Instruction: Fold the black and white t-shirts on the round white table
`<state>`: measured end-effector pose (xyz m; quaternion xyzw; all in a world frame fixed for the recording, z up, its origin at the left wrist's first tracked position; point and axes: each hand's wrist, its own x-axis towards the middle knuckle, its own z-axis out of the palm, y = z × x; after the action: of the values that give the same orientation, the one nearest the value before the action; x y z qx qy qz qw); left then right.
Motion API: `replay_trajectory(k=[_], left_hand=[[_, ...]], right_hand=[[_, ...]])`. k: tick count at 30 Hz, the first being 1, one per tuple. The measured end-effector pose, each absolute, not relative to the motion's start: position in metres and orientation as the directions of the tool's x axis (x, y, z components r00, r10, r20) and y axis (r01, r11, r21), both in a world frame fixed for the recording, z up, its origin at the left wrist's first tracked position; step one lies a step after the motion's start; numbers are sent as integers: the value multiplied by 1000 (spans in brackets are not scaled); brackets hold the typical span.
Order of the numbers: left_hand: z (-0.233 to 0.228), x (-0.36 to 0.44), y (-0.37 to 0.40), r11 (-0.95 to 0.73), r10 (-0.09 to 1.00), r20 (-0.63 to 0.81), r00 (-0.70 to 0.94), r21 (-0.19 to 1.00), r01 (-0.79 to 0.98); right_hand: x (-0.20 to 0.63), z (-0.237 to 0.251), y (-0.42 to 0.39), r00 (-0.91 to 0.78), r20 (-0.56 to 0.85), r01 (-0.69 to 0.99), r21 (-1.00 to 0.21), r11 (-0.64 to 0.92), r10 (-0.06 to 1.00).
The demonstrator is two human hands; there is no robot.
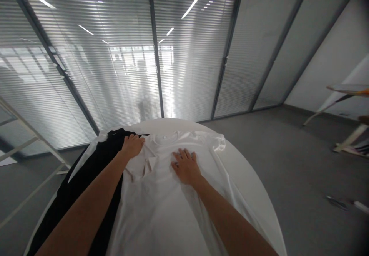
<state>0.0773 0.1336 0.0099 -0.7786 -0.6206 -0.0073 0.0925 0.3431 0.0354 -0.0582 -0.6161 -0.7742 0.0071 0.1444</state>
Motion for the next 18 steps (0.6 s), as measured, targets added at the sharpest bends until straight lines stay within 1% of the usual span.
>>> replay_trajectory(k=[4, 9, 11, 13, 15, 16, 18], left_hand=[[14, 71, 146, -128, 986, 105, 130, -26, 991], [19, 76, 148, 3, 994, 107, -2, -4, 1000], [20, 84, 138, 26, 986, 164, -22, -18, 1000], [19, 94, 123, -17, 962, 271, 33, -59, 998], [16, 101, 105, -142, 927, 334, 172, -112, 984], [14, 104, 97, -211, 912, 331, 240, -123, 970], [8, 105, 84, -299, 908, 280, 312, -87, 950]], right_hand=[[343, -58, 35, -198, 203, 953, -188, 237, 959], [343, -57, 36, -195, 211, 949, -204, 239, 958], [343, -56, 35, -196, 212, 948, -210, 240, 957], [342, -55, 35, -195, 209, 946, -216, 240, 958], [342, -54, 35, -196, 199, 946, -218, 238, 960], [342, -54, 34, -196, 195, 947, -217, 237, 961], [343, -53, 34, -199, 190, 947, -216, 239, 961]])
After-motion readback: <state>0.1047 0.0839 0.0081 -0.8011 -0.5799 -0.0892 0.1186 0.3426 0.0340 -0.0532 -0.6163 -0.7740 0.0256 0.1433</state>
